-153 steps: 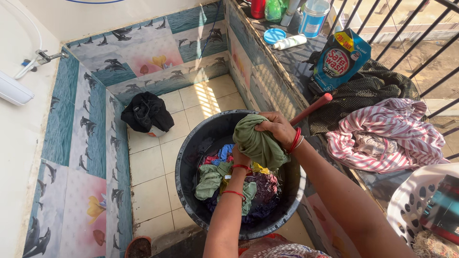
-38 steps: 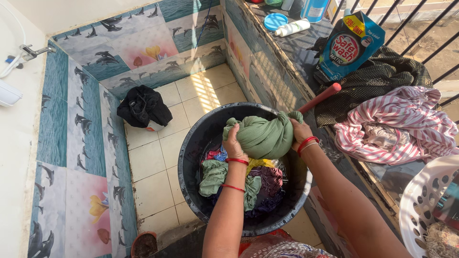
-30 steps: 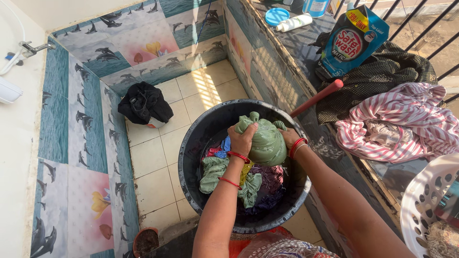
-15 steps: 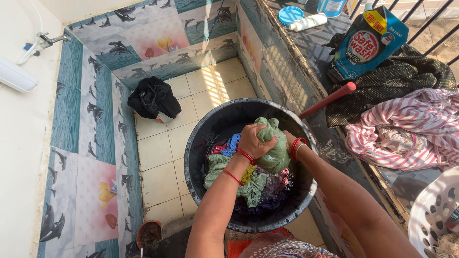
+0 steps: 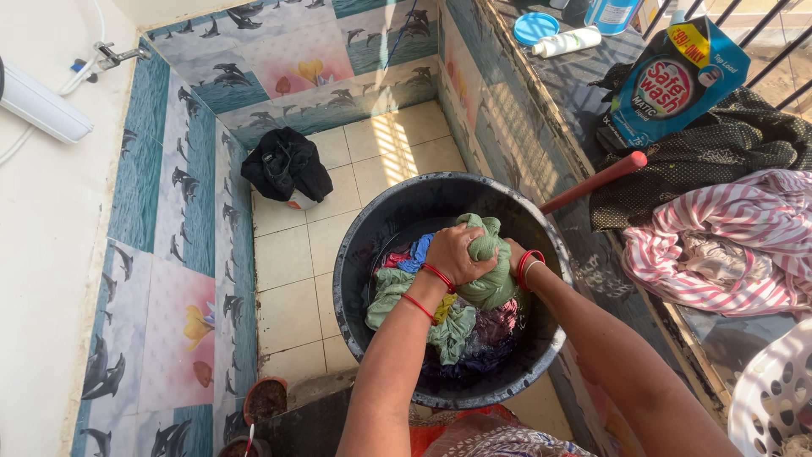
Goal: The person repeatedly picks wet clothes from a large metal basin, wrings them by hand, and places them into a top-loading washing machine. The person handles multiple garments of various colors one at a time.
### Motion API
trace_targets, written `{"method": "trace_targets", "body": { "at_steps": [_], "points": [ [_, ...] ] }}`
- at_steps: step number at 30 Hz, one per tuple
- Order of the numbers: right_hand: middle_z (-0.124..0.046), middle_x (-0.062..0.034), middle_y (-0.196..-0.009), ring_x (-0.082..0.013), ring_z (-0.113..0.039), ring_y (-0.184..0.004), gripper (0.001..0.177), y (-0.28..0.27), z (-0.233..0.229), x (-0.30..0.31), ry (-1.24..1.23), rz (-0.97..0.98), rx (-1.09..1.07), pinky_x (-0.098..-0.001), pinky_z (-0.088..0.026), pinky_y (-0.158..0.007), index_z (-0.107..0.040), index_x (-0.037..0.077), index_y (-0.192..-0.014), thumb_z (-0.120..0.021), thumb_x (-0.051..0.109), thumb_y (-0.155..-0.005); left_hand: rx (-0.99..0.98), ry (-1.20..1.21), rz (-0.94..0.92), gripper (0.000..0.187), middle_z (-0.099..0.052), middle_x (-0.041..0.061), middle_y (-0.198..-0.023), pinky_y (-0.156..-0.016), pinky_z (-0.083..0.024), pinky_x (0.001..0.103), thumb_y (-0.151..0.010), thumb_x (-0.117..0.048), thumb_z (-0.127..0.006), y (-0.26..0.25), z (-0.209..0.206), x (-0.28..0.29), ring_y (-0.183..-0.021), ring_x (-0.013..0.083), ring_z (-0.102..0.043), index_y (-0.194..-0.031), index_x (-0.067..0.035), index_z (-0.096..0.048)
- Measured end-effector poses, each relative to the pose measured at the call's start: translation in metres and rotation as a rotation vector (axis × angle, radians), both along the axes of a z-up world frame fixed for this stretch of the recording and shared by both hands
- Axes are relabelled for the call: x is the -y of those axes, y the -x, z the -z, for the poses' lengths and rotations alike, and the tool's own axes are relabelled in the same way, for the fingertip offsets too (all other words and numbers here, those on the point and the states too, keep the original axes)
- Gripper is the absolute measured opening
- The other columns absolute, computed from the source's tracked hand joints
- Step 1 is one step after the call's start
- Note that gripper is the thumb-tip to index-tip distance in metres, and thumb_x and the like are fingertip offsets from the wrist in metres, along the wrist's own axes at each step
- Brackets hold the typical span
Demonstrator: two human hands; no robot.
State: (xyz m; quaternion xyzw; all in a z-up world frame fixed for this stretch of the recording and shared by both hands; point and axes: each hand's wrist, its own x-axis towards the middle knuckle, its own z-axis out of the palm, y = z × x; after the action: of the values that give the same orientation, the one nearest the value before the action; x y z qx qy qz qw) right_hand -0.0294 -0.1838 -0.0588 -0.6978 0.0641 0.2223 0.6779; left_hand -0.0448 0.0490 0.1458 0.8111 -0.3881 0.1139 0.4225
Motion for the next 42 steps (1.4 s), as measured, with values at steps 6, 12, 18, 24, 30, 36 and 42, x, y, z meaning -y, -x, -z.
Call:
{"method": "trace_targets", "body": {
  "at_steps": [6,12,18,24,30,36,42],
  "points": [
    [-0.078,-0.0189,-0.085,-0.0231,-0.073,-0.071,0.030,-0.003,-0.008,-0.003,0.351,-0.091,0.102,-0.0378,-0.060,-0.066,-0.074,-0.009,-0.093,-0.065,0.019,-0.089,-0.006,0.006,-0.021,0.034,-0.069,0.015,-0.079,-0.064,-0.058,0.042,-0.079,-0.041,-0.077,0.004,0.001,-0.005,-0.070,0.0348,-0.070,-0.086,-0.008,-0.070],
    [-0.077,-0.0226,-0.087,-0.0282,-0.074,-0.073,0.032,0.006,-0.042,-0.016,0.260,-0.067,0.060,-0.0418,-0.061,-0.067,-0.073,-0.013,-0.095,-0.068,0.018,-0.088,0.019,0.042,-0.059,0.033,-0.070,0.016,-0.080,-0.065,-0.058,0.043,-0.079,-0.039,-0.077,0.010,0.000,-0.010,-0.071,0.0365,-0.070,-0.089,-0.008,-0.071],
    [-0.075,-0.0172,-0.099,-0.0300,-0.071,-0.084,0.032,0.019,-0.092,-0.031,-0.174,0.344,-0.334,-0.0471,-0.057,-0.077,-0.071,-0.002,-0.105,-0.057,0.026,-0.100,-0.416,0.653,-0.328,0.023,-0.074,0.008,-0.080,-0.069,-0.055,0.035,-0.086,-0.027,-0.078,0.000,0.028,-0.005,-0.074,0.0218,-0.070,-0.086,-0.004,-0.073],
    [-0.075,-0.0110,-0.108,-0.0261,-0.072,-0.094,0.033,0.021,-0.107,-0.041,-0.592,0.525,-0.274,-0.0452,-0.058,-0.089,-0.068,0.005,-0.113,-0.051,0.031,-0.103,-0.660,1.233,-0.605,0.019,-0.070,0.003,-0.089,-0.078,-0.052,0.033,-0.083,-0.020,-0.077,-0.015,0.069,-0.004,-0.082,0.0138,-0.063,-0.094,-0.006,-0.069],
    [-0.075,-0.0117,-0.106,-0.0265,-0.073,-0.093,0.042,0.029,-0.125,-0.065,-0.883,0.604,-0.205,-0.0457,-0.060,-0.090,-0.068,0.007,-0.113,-0.053,0.043,-0.099,-1.190,1.525,-0.796,0.053,-0.070,0.011,-0.117,-0.090,-0.054,0.044,-0.080,-0.036,-0.076,0.005,0.066,-0.024,-0.099,0.0263,-0.067,-0.119,-0.001,-0.068],
    [-0.074,-0.0117,-0.107,-0.0269,-0.072,-0.093,0.047,0.048,-0.145,-0.090,-0.787,0.500,-0.111,-0.0439,-0.061,-0.085,-0.069,0.008,-0.115,-0.065,0.050,-0.093,-1.326,1.473,-0.758,0.061,-0.068,0.011,-0.125,-0.095,-0.052,0.047,-0.079,-0.048,-0.071,0.040,0.041,-0.020,-0.109,0.0278,-0.066,-0.125,-0.007,-0.067],
    [-0.075,-0.0117,-0.111,-0.0260,-0.074,-0.094,0.053,0.038,-0.132,-0.105,-0.844,0.463,-0.185,-0.0417,-0.061,-0.086,-0.070,0.007,-0.118,-0.067,0.053,-0.093,-1.203,1.732,-0.662,0.051,-0.071,0.009,-0.118,-0.092,-0.055,0.042,-0.086,-0.046,-0.067,0.057,0.034,-0.019,-0.104,0.0263,-0.069,-0.118,-0.007,-0.070]
  ]
}}
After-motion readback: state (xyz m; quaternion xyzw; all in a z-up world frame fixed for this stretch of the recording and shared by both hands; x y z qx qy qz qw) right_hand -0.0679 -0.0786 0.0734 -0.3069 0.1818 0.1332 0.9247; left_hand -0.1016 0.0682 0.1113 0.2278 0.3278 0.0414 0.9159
